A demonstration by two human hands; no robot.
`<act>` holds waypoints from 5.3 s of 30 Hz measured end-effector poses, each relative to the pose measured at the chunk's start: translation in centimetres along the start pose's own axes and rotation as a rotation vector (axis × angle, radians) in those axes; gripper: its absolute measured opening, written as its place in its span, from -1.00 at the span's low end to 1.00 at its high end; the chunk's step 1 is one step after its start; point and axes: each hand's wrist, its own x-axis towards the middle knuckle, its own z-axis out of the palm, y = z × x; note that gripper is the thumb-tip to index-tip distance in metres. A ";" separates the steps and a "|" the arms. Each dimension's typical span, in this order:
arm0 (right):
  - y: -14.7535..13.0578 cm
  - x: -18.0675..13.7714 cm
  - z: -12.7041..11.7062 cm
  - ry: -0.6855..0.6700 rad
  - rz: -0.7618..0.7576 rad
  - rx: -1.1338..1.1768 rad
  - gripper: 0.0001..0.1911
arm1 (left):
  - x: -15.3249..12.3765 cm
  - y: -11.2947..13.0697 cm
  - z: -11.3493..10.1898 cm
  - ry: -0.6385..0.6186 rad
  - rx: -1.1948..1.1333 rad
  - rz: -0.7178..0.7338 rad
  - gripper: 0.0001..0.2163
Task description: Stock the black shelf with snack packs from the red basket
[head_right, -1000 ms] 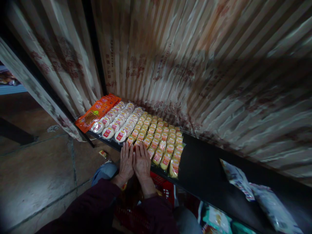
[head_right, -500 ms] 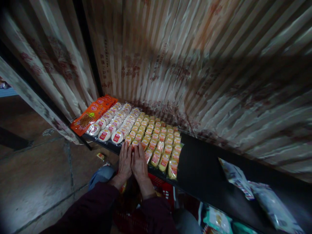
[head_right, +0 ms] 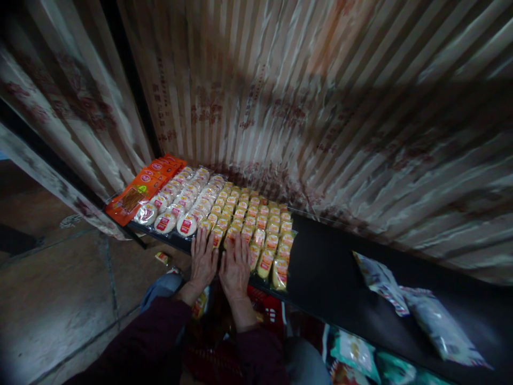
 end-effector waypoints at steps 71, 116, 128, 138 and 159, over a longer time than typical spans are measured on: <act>-1.1 -0.3 0.6 -0.046 0.114 -0.072 -0.61 | 1.0 0.5 1.1 0.085 0.005 -0.048 -0.55; -2.4 -0.6 1.4 -0.110 -0.049 -0.017 -0.52 | 3.1 -1.0 0.0 0.141 0.119 -0.300 -0.53; -2.2 0.0 1.9 -0.152 -0.025 -0.039 -0.49 | 3.1 -0.6 -0.1 0.139 0.123 -0.292 -0.51; -2.4 0.2 1.3 -0.138 -0.011 -0.051 -0.48 | 2.8 -0.5 0.1 0.109 0.152 -0.275 -0.51; -3.3 -4.7 -0.8 -0.054 0.135 -0.004 -0.52 | 2.5 -0.5 0.4 0.143 0.128 -0.247 -0.52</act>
